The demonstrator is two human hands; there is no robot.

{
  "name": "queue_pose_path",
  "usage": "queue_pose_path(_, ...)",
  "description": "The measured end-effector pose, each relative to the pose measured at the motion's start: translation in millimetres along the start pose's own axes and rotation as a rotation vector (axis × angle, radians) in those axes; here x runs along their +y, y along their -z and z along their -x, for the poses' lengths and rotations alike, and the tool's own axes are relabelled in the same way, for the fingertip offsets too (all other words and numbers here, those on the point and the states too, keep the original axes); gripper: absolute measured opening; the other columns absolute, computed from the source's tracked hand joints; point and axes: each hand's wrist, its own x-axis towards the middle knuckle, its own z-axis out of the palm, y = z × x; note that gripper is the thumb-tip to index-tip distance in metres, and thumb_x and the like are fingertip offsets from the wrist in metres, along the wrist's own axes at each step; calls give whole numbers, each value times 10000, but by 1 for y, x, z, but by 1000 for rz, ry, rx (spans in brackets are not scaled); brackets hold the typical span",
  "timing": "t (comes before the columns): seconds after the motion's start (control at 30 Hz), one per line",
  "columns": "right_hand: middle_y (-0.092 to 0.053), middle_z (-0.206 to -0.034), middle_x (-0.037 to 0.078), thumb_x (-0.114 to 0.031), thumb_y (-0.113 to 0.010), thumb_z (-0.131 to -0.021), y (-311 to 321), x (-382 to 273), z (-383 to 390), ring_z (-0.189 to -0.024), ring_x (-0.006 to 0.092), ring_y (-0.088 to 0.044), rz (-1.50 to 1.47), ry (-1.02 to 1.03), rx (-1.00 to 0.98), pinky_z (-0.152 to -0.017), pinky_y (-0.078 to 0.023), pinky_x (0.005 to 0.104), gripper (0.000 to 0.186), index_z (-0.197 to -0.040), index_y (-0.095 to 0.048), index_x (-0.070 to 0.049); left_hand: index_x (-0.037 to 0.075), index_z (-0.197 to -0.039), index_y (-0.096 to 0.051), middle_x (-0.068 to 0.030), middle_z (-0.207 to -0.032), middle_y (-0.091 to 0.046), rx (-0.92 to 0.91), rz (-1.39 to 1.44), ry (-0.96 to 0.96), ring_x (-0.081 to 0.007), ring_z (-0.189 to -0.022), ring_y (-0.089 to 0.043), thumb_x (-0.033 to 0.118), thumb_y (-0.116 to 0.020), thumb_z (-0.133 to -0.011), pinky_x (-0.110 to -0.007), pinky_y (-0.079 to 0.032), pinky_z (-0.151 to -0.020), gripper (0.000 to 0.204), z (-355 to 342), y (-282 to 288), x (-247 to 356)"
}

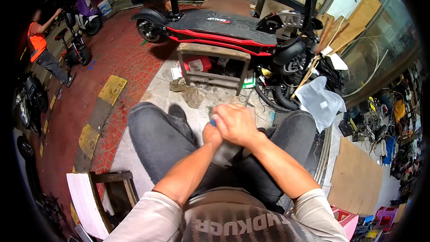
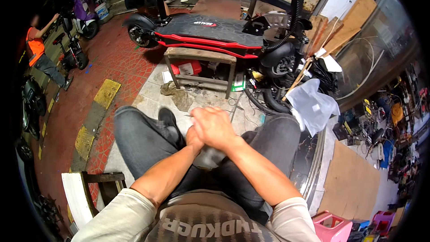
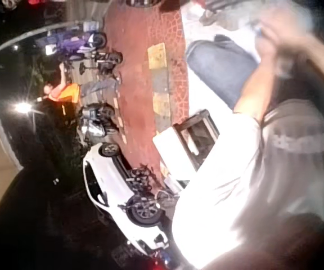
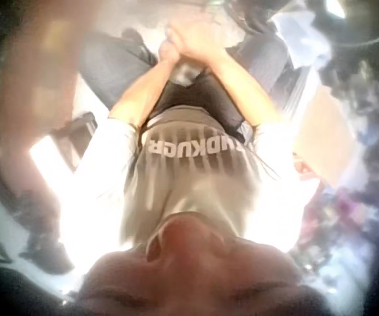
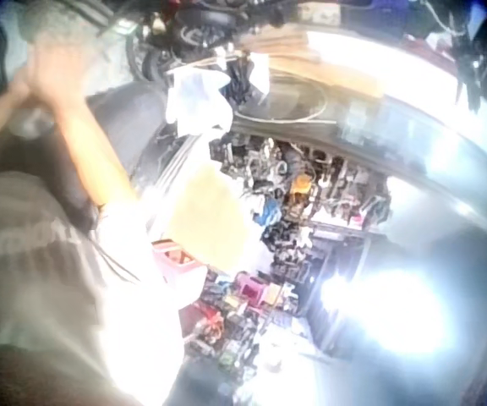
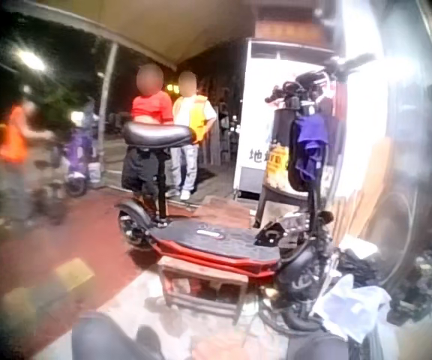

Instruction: The person manipulates the frame and components of an electric scooter using an electric screwdriver and their hands.

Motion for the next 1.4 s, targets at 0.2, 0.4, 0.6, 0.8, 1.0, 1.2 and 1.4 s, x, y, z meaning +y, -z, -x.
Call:
queue_pose_path(0.2, -692, -861, 91, -219, -691, -908, -27, -36, 33, -859, 314, -672, 36, 95, -187, -809, -494, 453, 127, -952, -657, -105, 37, -1122, -719, -208, -1127, -731, 13, 220, 1, -354, -1078, -689, 529, -672, -915, -431, -535, -908, 535, 62, 8, -23)
queue_pose_path(0.4, -650, -834, 65, -149, -729, -878, -39, -94, 65, -843, 287, -625, -272, 273, -11, -838, -458, 425, 105, -952, -679, -94, 52, -1054, -718, -141, -1000, -719, -115, 598, 75, -289, -938, -680, 474, -696, -924, -399, -529, -796, 442, 114, 31, -55)
queue_pose_path(0.6, -684, -909, 106, -69, -744, -868, -2, -116, 116, -879, 303, -644, -465, 9, 197, -850, -481, 419, 109, -956, -688, -40, 66, -987, -716, -73, -873, -707, -183, 712, 74, -225, -797, -672, 419, -720, -934, -367, -523, -684, 357, 134, 39, -54)
queue_pose_path(0.8, -695, -925, 69, -54, -709, -997, 16, -89, 156, -765, 119, -670, -779, -528, 434, -703, -562, 292, 95, -1059, -672, 9, 109, -944, -663, 4, -773, -616, -81, 688, 53, -107, -591, -543, 379, -735, -927, -295, -408, -490, 280, 141, 26, 9)
queue_pose_path(1.0, -696, -973, 44, -26, -695, -1004, 67, -58, 128, -850, 93, -641, -1212, -602, 597, -766, -549, 261, 109, -1103, -662, 9, 114, -1065, -665, -26, -794, -650, -32, 653, -45, -129, -586, -554, 557, -681, -889, -292, -381, -456, 477, 108, 87, 94)
queue_pose_path(1.2, -699, -891, 112, -38, -728, -931, 200, -9, 39, -764, 185, -652, -724, -168, 261, -700, -523, 309, 79, -980, -694, 14, 167, -1168, -671, -69, -793, -682, -52, 530, -132, -118, -504, -494, 606, -658, -880, -256, -343, -458, 525, 68, 157, 241)
queue_pose_path(1.4, -682, -928, 93, -38, -745, -896, 191, 64, -56, -831, 192, -657, -609, -144, 272, -719, -522, 313, 89, -955, -686, -9, 144, -1099, -683, -102, -822, -702, -50, 551, -135, -107, -490, -454, 583, -705, -856, -279, -338, -469, 502, -40, 172, 304)
